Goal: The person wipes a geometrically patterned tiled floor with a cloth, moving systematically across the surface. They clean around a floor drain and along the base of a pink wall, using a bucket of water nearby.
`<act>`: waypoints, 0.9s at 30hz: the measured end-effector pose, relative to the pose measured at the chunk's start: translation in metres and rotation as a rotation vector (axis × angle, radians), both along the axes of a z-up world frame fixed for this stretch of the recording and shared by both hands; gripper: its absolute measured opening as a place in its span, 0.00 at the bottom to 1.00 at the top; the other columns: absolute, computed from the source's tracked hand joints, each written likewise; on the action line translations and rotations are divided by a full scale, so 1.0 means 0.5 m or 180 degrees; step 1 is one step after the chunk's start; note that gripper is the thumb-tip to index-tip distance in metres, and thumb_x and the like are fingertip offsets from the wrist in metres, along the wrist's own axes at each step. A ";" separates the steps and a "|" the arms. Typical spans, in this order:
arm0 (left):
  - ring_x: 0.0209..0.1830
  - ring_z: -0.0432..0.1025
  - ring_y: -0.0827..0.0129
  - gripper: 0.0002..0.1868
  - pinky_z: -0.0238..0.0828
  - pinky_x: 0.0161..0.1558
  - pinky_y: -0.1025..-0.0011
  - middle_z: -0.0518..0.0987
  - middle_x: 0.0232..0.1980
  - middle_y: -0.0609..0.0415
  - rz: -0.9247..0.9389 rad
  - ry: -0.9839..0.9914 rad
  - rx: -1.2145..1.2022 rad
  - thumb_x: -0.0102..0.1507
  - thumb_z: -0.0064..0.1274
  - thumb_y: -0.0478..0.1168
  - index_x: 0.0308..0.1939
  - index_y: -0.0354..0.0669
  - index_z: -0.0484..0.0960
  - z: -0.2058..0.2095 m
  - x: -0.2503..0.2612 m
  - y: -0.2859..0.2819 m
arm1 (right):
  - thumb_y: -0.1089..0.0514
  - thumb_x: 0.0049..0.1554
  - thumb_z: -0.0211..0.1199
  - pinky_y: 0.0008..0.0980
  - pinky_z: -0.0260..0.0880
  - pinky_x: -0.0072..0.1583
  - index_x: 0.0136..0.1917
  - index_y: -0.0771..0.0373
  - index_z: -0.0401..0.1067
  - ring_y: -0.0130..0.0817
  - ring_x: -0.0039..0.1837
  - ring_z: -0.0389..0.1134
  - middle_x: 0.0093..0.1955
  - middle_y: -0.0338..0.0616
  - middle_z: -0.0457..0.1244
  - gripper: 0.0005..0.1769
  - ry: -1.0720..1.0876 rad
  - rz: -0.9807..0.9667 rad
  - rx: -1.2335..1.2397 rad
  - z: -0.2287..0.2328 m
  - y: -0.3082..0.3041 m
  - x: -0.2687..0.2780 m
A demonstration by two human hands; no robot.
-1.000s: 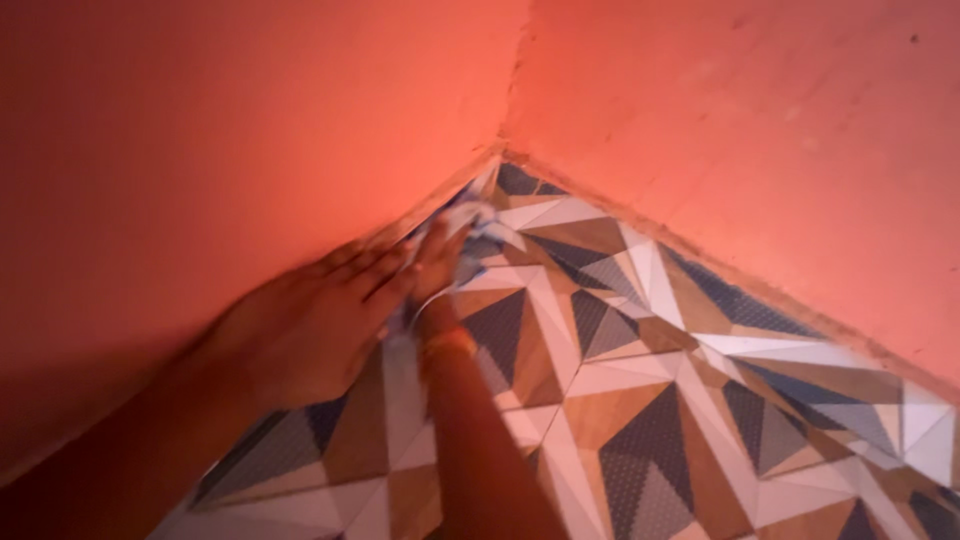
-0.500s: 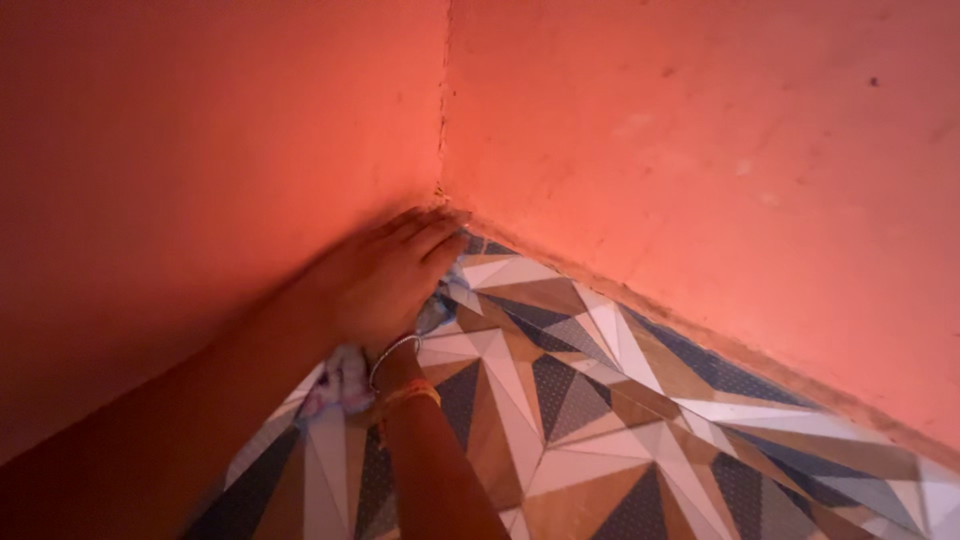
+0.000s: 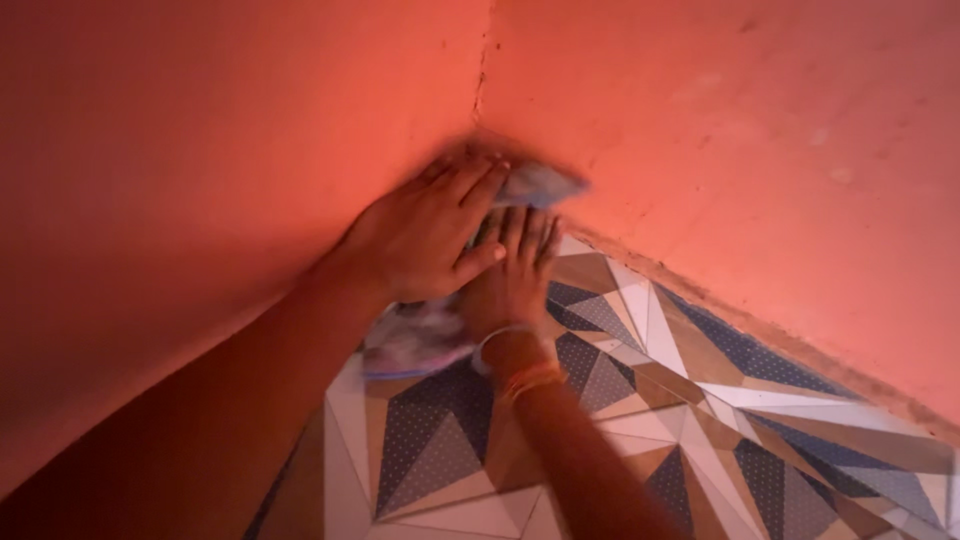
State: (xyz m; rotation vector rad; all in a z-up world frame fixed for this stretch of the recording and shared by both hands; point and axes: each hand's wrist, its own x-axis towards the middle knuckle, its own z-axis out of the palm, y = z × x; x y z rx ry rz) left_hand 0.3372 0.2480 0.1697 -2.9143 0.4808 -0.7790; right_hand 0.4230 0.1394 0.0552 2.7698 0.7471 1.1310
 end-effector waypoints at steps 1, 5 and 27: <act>0.75 0.53 0.45 0.44 0.44 0.72 0.54 0.58 0.76 0.35 0.0032 -0.0058 0.0014 0.64 0.46 0.59 0.75 0.33 0.55 0.002 0.002 -0.001 | 0.39 0.55 0.46 0.59 0.37 0.76 0.78 0.59 0.56 0.51 0.83 0.46 0.80 0.50 0.51 0.42 -0.0298 0.0107 -0.0338 0.003 -0.014 0.032; 0.80 0.48 0.50 0.45 0.37 0.76 0.57 0.52 0.80 0.40 0.0413 0.0406 0.0453 0.65 0.40 0.62 0.78 0.38 0.49 0.005 0.008 -0.010 | 0.39 0.62 0.49 0.50 0.40 0.76 0.80 0.54 0.57 0.41 0.85 0.44 0.84 0.40 0.50 0.37 -0.0432 0.0662 -0.1344 -0.041 -0.033 0.150; 0.81 0.41 0.59 0.41 0.30 0.75 0.56 0.48 0.84 0.51 0.1008 0.0919 0.1917 0.66 0.30 0.62 0.80 0.51 0.49 0.038 0.008 -0.050 | 0.38 0.63 0.54 0.46 0.26 0.81 0.80 0.31 0.56 0.38 0.86 0.36 0.88 0.32 0.42 0.33 -0.1090 0.1253 -0.2216 0.020 -0.182 0.106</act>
